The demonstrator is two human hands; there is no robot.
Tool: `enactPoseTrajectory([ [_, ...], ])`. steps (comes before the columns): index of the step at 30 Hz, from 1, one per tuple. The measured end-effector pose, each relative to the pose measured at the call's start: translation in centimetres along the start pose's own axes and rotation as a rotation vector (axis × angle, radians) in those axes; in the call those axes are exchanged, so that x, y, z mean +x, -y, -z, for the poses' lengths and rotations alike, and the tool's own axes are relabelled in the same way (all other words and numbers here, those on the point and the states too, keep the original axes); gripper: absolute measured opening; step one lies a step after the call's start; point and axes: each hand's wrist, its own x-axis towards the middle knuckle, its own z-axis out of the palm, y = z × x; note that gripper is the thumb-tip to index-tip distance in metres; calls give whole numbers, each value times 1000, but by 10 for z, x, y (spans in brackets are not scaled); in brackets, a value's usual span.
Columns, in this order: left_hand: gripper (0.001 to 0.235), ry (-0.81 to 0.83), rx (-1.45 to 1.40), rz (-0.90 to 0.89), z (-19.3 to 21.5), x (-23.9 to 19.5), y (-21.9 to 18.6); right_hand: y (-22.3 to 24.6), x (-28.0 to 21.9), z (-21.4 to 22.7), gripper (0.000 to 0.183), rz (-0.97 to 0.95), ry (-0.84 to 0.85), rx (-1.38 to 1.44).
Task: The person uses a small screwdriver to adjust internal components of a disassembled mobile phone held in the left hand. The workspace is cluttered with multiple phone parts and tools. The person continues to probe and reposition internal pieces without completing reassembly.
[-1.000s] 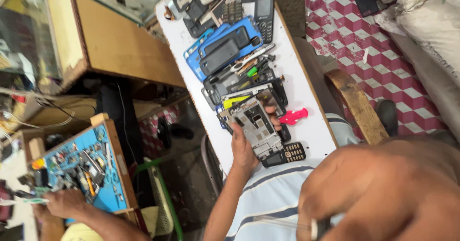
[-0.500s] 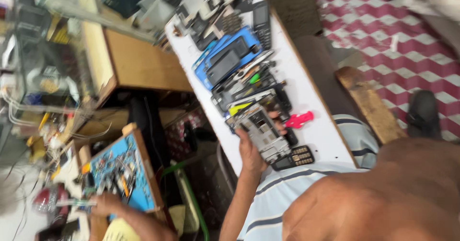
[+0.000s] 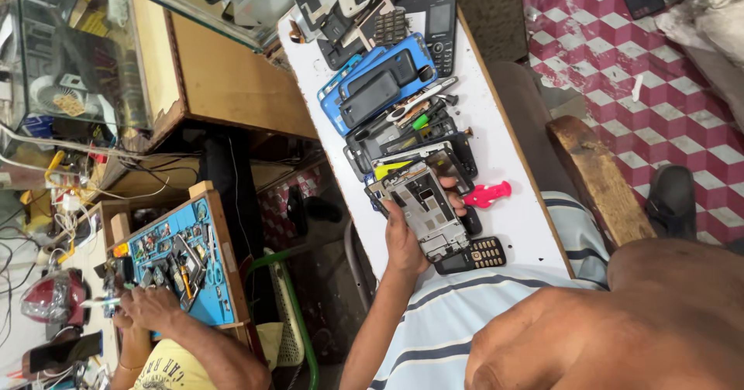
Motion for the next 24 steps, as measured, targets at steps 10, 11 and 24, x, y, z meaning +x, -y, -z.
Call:
enactPoseTrajectory([
  [10, 100, 39, -32, 44, 0, -2, -5, -60, 14, 10, 65, 70, 281, 195],
  [11, 100, 31, -32, 36, 0, -3, -6, -64, 17, 7, 66, 50, 285, 221],
  [24, 100, 61, -21, 41, -4, -5, -12, -64, 39, -9, 70, -21, 171, 457],
])
